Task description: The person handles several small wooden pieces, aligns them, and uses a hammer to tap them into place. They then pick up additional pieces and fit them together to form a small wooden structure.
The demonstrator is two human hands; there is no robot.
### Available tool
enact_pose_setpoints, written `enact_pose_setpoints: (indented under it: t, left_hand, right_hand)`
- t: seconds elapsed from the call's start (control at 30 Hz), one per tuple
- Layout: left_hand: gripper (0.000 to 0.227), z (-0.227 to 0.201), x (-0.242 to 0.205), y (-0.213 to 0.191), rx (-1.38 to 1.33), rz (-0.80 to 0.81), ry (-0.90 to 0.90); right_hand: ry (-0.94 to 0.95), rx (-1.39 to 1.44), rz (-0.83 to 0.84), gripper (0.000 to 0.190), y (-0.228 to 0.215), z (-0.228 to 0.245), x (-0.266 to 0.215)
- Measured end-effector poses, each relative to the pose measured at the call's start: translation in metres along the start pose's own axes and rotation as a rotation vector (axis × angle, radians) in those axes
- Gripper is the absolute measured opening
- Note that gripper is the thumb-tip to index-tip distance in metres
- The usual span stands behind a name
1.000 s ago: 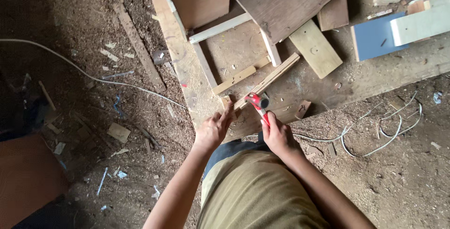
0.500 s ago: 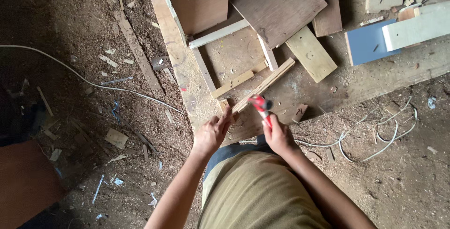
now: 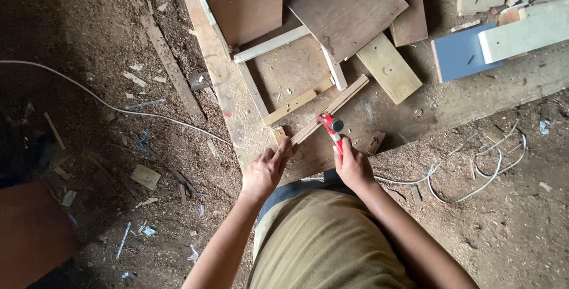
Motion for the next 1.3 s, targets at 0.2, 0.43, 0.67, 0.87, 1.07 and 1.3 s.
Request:
enact_pose_setpoints:
  t: [0.2,0.43,0.67,0.87,1.07,1.3]
  left_hand:
    - [0.063,0.005,-0.001,0.007,-0.051,-0.049,0.044]
    - [0.063,0.006,0.004,0.002,-0.053,0.124,-0.012]
    - [0.06,0.002,-0.001,-0.007,-0.047,0.0,0.009]
    - [0.059,0.01,-0.005,-0.035,-0.036,0.036,0.005]
    - [0.061,0.025,-0.003,-0.027,-0.115,0.085,-0.19]
    - [0.062,0.03,-0.001,-0.017,-0.176,0.074,-0.15]
  right_hand:
    - [0.001,-0.161,0.11,0.034,0.032,-0.044,-0.027]
    - [0.057,-0.139,0.187,0.032,0.036,-0.052,-0.023]
    - [0.079,-0.159,0.177,0.027,-0.002,-0.004,0.007]
    - [0.03,-0.171,0.101,0.027,-0.02,0.028,0.02]
    - [0.026,-0.173,0.164,0.029,-0.003,0.024,0.008]
    - [0.285,-0.134,0.408,0.031,-0.005,0.012,-0.011]
Point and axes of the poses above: each hand's wrist, its own x-axis towards the middle knuckle, its own y-axis out of the palm, z = x × y, the point moved 1 cm from there along x, towards the middle knuckle, and after that the axes turned 9 degrees about -z, right-handed, at the moved point
